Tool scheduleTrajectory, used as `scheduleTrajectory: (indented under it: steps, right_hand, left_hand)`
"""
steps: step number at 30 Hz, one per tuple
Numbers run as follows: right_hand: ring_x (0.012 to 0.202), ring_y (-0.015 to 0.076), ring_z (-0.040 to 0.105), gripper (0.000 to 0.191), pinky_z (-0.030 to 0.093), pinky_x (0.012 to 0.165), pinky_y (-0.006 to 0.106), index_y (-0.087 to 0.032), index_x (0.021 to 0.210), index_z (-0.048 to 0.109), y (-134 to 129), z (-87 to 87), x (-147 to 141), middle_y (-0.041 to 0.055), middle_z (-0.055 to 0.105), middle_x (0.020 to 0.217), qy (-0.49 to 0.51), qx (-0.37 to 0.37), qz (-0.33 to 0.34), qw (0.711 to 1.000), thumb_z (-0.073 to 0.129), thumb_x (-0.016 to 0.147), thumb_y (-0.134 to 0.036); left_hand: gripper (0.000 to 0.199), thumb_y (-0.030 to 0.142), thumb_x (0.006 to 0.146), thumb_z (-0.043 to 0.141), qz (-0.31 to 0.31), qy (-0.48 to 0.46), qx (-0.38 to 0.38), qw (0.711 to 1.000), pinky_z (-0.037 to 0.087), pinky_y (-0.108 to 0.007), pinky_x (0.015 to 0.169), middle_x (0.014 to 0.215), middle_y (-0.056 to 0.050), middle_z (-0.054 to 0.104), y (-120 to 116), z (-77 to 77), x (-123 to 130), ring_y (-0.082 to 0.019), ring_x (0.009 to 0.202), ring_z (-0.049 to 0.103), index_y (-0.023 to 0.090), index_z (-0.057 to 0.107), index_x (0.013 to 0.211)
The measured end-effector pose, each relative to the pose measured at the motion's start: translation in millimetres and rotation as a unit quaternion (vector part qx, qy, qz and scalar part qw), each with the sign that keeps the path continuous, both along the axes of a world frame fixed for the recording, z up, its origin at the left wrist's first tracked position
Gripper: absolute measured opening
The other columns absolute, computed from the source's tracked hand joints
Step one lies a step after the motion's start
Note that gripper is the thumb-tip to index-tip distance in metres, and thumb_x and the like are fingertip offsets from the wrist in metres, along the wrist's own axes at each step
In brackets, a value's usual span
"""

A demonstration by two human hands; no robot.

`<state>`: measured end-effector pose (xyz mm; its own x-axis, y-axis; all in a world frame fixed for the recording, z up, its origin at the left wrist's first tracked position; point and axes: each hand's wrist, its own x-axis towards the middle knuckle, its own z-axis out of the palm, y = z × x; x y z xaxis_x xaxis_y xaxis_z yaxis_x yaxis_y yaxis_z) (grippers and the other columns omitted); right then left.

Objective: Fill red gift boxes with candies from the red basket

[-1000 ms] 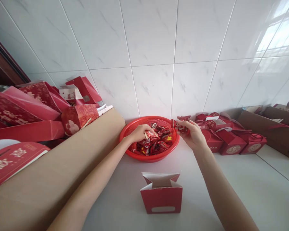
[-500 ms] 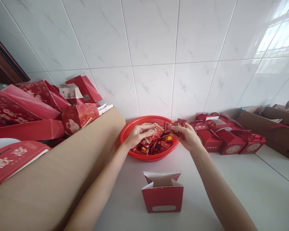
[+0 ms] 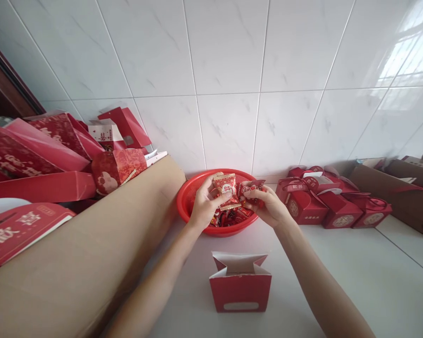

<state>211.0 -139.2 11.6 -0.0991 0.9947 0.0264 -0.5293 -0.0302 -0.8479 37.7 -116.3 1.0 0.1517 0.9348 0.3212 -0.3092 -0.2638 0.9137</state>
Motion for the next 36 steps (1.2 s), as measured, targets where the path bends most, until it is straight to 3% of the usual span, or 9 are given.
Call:
scheduleTrajectory:
  steps: [5, 13, 19, 23, 30, 33, 36]
  right_hand:
    - [0.07, 0.0141, 0.065, 0.037, 0.054, 0.062, 0.024, -0.017, 0.083, 0.07, -1.9, -4.2, -3.8, -0.0011, 0.067, 0.068, -0.038, 0.018, 0.006, 0.999, 0.088, 0.051, -0.016]
    - [0.078, 0.0187, 0.07, 0.043, 0.06, 0.068, 0.03, -0.017, 0.085, 0.071, 6.0, -15.3, -9.0, 0.0003, 0.068, 0.075, -0.086, -0.009, -0.032, 0.996, 0.092, 0.049, -0.025]
    - [0.081, 0.0182, 0.068, 0.04, 0.062, 0.077, 0.035, -0.017, 0.083, 0.071, 10.7, -24.9, -13.7, 0.0011, 0.068, 0.08, -0.088, -0.02, -0.024, 0.996, 0.093, 0.051, -0.027]
    - [0.09, 0.0194, 0.065, 0.031, 0.064, 0.08, 0.037, -0.017, 0.08, 0.072, 13.1, -27.8, -15.4, 0.0028, 0.067, 0.086, -0.061, -0.031, -0.004, 0.998, 0.091, 0.058, -0.027]
    - [0.128, 0.028, 0.05, 0.016, 0.064, 0.088, 0.04, -0.019, 0.086, 0.074, 15.6, -24.4, -13.6, 0.0064, 0.064, 0.126, -0.009, -0.069, 0.035, 0.997, 0.081, 0.074, -0.027]
    - [0.127, 0.0281, 0.052, 0.013, 0.064, 0.088, 0.043, -0.02, 0.086, 0.073, 13.9, -22.2, -12.8, 0.0058, 0.064, 0.128, 0.009, -0.075, 0.044, 0.996, 0.078, 0.076, -0.025]
    - [0.112, 0.0246, 0.059, 0.007, 0.064, 0.086, 0.045, -0.019, 0.077, 0.071, 13.0, -21.7, -12.6, 0.0049, 0.067, 0.125, 0.02, -0.082, 0.051, 0.995, 0.075, 0.072, -0.017]
  left_hand:
    - [0.032, 0.029, 0.062, 0.085, 0.026, -0.018, -0.039, 0.999, 0.053, -0.032, 0.083, 0.086, -0.003, 0.075, -4.1, -0.4, 1.8, -0.021, 0.086, 0.068, 0.017, 0.072, 0.089]
    - [0.029, 0.038, 0.068, 0.081, 0.071, 0.034, -0.027, 0.997, 0.052, -0.03, 0.076, 0.083, -0.003, 0.073, 8.2, -4.6, -14.1, -0.019, 0.08, 0.066, 0.017, 0.074, 0.087]
    - [0.029, 0.041, 0.063, 0.083, 0.09, 0.067, -0.054, 0.992, 0.05, -0.028, 0.069, 0.071, 0.0, 0.068, 12.9, -3.5, -24.4, -0.016, 0.068, 0.061, 0.017, 0.07, 0.074]
    - [0.036, 0.045, 0.061, 0.084, 0.053, 0.094, -0.092, 0.99, 0.052, -0.03, 0.071, 0.078, -0.002, 0.072, 13.6, -5.0, -24.4, -0.019, 0.074, 0.065, 0.017, 0.072, 0.081]
    - [0.039, 0.044, 0.063, 0.082, 0.005, 0.106, -0.144, 0.984, 0.053, -0.029, 0.072, 0.084, -0.004, 0.074, 12.7, -7.3, -21.9, -0.019, 0.077, 0.067, 0.017, 0.073, 0.091]
    - [0.039, 0.044, 0.062, 0.082, 0.002, 0.102, -0.151, 0.983, 0.053, -0.028, 0.069, 0.082, -0.003, 0.074, 12.6, -5.8, -22.7, -0.019, 0.076, 0.067, 0.017, 0.073, 0.089]
    - [0.04, 0.043, 0.062, 0.084, -0.006, 0.089, -0.154, 0.984, 0.053, -0.029, 0.069, 0.083, -0.005, 0.075, 14.6, -6.8, -23.7, -0.02, 0.075, 0.069, 0.017, 0.074, 0.089]
